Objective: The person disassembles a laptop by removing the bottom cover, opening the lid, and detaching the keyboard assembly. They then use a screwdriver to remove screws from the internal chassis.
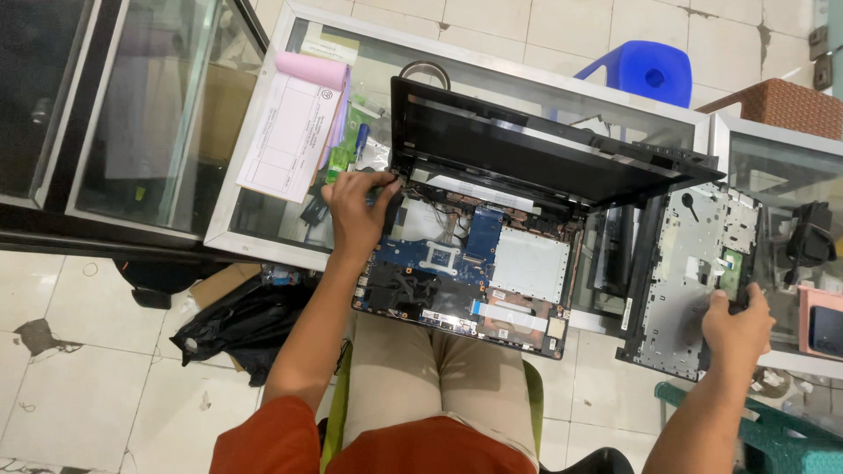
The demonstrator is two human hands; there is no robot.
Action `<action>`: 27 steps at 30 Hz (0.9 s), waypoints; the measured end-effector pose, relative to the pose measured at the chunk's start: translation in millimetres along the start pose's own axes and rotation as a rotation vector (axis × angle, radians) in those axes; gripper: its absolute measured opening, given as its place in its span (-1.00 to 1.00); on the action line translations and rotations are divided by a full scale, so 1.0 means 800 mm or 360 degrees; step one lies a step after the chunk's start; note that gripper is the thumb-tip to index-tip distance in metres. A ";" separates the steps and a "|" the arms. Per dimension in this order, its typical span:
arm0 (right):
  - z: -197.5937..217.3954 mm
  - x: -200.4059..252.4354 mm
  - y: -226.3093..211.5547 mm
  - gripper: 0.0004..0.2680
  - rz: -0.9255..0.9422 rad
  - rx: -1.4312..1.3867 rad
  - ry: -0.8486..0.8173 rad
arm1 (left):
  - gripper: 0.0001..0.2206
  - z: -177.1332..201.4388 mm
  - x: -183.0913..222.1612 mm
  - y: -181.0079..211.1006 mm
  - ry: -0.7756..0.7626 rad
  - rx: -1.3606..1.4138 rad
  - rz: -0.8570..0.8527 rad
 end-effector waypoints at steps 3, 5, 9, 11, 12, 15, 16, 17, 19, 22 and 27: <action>0.006 0.016 -0.017 -0.59 -0.0019 0.0026 0.0122 | -0.83 0.013 0.010 0.012 0.0149 0.0165 -0.0313; 0.012 0.016 -0.024 -0.59 0.0300 0.0039 0.0411 | -0.78 0.012 0.018 0.005 0.0084 0.0003 -0.0239; 0.025 0.061 -0.071 -0.60 0.0686 0.0015 0.0747 | -0.84 0.011 0.023 0.000 0.0173 -0.0170 -0.0263; 0.042 0.106 -0.115 -0.71 0.0942 -0.0123 0.0945 | -0.80 0.007 0.023 -0.002 0.0183 -0.0144 -0.0255; 0.042 0.114 -0.129 -0.71 0.0943 -0.0126 0.0948 | -0.80 0.008 0.023 0.001 0.0187 -0.0143 -0.0258; 0.055 0.180 -0.196 -0.80 0.1570 -0.0283 0.1212 | -0.72 0.005 0.022 0.001 0.0158 -0.0118 -0.0244; 0.059 0.205 -0.224 -0.80 0.1807 -0.0375 0.1116 | -0.74 0.002 0.025 -0.002 0.0170 -0.0140 -0.0271; 0.063 0.230 -0.251 -0.80 0.2041 -0.0469 0.1012 | -0.77 -0.001 0.028 -0.006 0.0182 -0.0162 -0.0298; 0.062 0.250 -0.302 -0.79 0.2145 -0.0456 0.0868 | -0.78 0.003 0.028 -0.003 0.0205 -0.0185 -0.0324; 0.044 0.258 -0.361 -0.73 0.2284 -0.0318 0.0746 | -0.79 0.003 0.028 -0.007 0.0208 -0.0177 -0.0324; 0.012 0.233 -0.395 -0.84 0.2238 -0.0005 0.0920 | -0.78 -0.002 0.029 -0.015 0.0163 -0.0212 -0.0304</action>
Point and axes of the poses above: each hand's wrist, its own x-axis away from the middle knuckle, its own z-axis out of the back of the hand, y = z × x, the point moved 7 cm from there along -x, towards the middle knuckle, and after that the axes turned 6 degrees about -z, right-handed, at the moved point
